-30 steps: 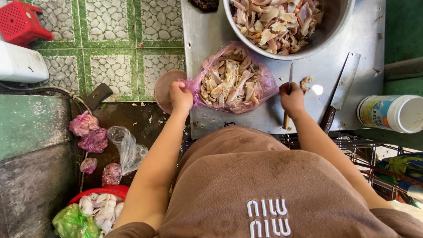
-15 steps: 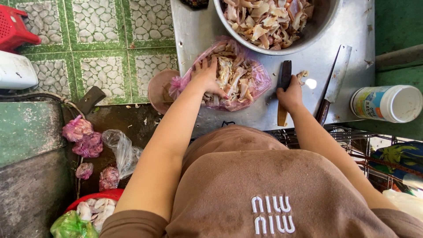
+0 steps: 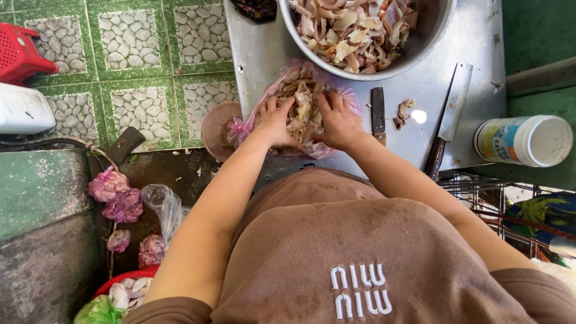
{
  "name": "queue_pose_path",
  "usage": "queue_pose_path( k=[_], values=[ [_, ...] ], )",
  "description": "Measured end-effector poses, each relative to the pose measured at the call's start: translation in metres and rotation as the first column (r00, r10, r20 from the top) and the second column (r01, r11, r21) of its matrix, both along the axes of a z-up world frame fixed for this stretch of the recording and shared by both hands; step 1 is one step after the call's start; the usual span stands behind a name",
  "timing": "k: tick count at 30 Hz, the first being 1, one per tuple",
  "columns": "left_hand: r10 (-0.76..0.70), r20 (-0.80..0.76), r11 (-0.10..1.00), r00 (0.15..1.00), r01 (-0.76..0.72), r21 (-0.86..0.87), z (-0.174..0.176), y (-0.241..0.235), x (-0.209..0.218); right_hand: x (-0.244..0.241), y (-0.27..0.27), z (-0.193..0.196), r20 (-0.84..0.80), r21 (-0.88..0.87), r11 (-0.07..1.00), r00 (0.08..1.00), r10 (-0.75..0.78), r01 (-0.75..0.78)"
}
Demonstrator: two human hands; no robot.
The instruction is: The person is slicing and cleaning pig ears on a wooden cutting board at a stainless steel prep station.
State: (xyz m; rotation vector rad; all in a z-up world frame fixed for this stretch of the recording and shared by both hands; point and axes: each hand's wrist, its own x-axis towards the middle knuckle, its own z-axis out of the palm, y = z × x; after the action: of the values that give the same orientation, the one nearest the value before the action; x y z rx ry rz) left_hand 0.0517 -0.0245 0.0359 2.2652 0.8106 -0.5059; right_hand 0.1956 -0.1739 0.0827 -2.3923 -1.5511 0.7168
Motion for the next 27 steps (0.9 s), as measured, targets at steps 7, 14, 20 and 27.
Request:
queue_pose_path(
  k=[7, 14, 20, 27],
  values=[
    [-0.067, -0.173, 0.996, 0.983, 0.076, 0.046, 0.001, -0.003, -0.016, 0.036, -0.002, 0.002, 0.203, -0.441, 0.892, 0.979, -0.01, 0.1],
    [-0.092, -0.209, 0.995, 0.974, 0.098, 0.016, 0.01, 0.007, -0.002, 0.065, -0.044, 0.004, 0.151, -0.332, 0.931, 0.983, -0.107, 0.152],
    [-0.09, -0.169, 0.993, 0.981, 0.076, -0.088, 0.002, 0.013, 0.01, 0.06, -0.024, -0.028, -0.004, -0.111, 0.994, 1.0, 0.012, -0.012],
    [0.006, -0.083, 0.985, 0.997, -0.02, -0.173, -0.017, 0.015, 0.014, 0.085, 0.025, -0.028, -0.134, -0.594, 0.804, 0.986, -0.094, -0.004]
  ],
)
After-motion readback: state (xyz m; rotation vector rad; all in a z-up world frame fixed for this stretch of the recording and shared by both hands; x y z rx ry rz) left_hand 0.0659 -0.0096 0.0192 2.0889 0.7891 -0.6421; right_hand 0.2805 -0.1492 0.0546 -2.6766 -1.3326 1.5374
